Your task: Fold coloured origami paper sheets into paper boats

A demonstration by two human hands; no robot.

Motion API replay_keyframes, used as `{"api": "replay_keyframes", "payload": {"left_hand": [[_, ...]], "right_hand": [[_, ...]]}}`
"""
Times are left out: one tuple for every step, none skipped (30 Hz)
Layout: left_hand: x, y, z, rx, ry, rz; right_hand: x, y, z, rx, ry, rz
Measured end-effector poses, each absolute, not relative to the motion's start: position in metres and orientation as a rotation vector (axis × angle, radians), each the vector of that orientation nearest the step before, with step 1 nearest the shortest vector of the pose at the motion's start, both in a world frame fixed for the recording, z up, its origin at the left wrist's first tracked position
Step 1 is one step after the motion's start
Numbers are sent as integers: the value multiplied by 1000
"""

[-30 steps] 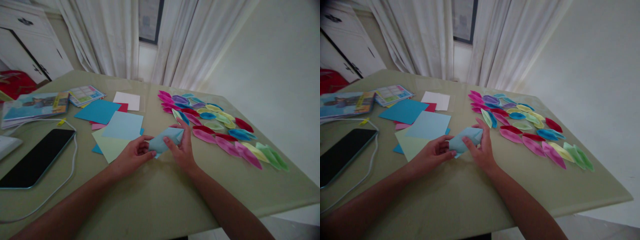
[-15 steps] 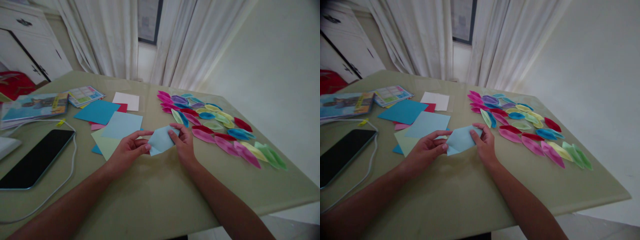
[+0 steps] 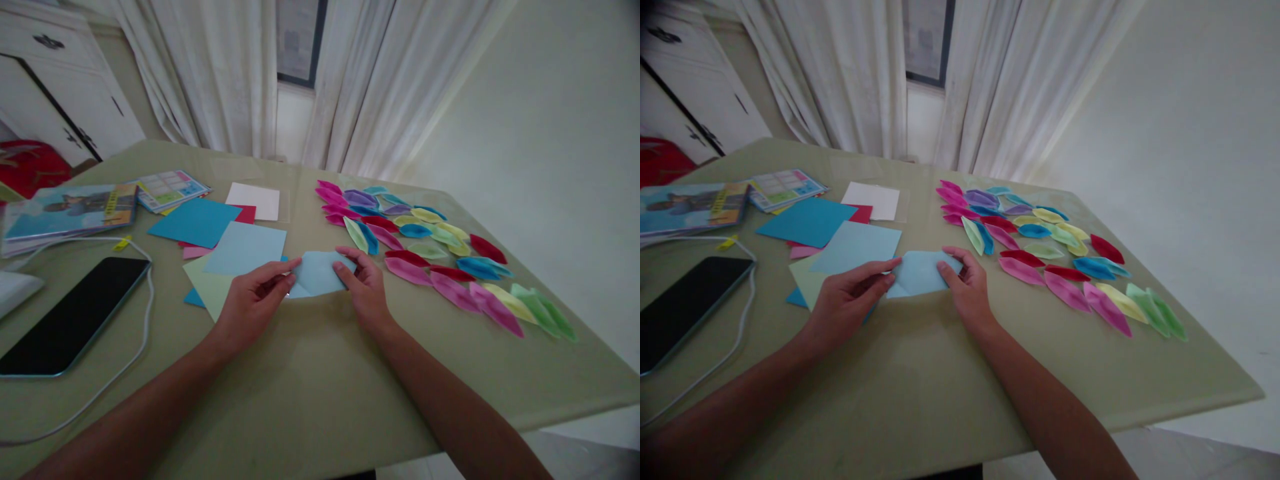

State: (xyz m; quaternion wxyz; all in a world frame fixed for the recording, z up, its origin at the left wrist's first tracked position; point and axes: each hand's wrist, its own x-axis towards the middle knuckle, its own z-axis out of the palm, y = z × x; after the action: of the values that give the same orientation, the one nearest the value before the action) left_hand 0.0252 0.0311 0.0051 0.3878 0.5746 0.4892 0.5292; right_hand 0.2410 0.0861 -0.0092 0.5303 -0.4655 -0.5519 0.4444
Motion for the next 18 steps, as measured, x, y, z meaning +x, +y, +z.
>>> {"api": "replay_keyframes", "payload": {"left_hand": [[25, 31, 4, 1437, 1244, 1331], [26, 31, 4, 1420, 1242, 1319], [26, 32, 3, 1416, 1241, 1314], [26, 32, 3, 1430, 1245, 1312], [26, 32, 3, 1459, 1256, 1317], [25, 32, 3, 1501, 1270, 1325], [25, 32, 2, 1555, 1283, 1336], [24, 32, 2, 1620, 1297, 1344], [24, 32, 2, 1691, 1311, 1350], [23, 32, 2, 1761, 1323, 1351], [22, 31, 1, 1823, 1334, 1347], [22, 31, 1, 1874, 1345, 1337], [22, 31, 0, 1913, 1352, 1328], [21, 31, 0, 1942, 1355, 1318], [21, 31, 0, 1962, 1355, 1305], [21, 31, 0, 1972, 1352, 1289], [22, 31, 0, 1976, 1345, 1273], [22, 31, 0, 1971, 1337, 1254]], "right_hand": [[241, 86, -9, -1112, -1312, 1066], [241, 86, -9, -1112, -1307, 1068], [241, 86, -8, -1111, -1304, 1070], [241, 85, -8, -1111, -1304, 1071], [241, 85, -8, -1115, -1311, 1070], [241, 85, -8, -1125, -1322, 1067], [241, 84, -7, -1138, -1334, 1063], [241, 84, -7, -1151, -1344, 1059], [241, 84, -7, -1162, -1351, 1056], [242, 84, -7, -1169, -1354, 1054], [242, 83, -6, -1172, -1357, 1050], [242, 83, -6, -1173, -1361, 1043], [242, 83, -6, -1173, -1366, 1033], [242, 82, -6, -1171, -1371, 1024], [242, 82, -5, -1166, -1375, 1014], [242, 81, -5, -1161, -1382, 1005], [243, 81, -5, -1158, -1392, 996], [243, 81, -5, -1157, -1404, 985]]}}
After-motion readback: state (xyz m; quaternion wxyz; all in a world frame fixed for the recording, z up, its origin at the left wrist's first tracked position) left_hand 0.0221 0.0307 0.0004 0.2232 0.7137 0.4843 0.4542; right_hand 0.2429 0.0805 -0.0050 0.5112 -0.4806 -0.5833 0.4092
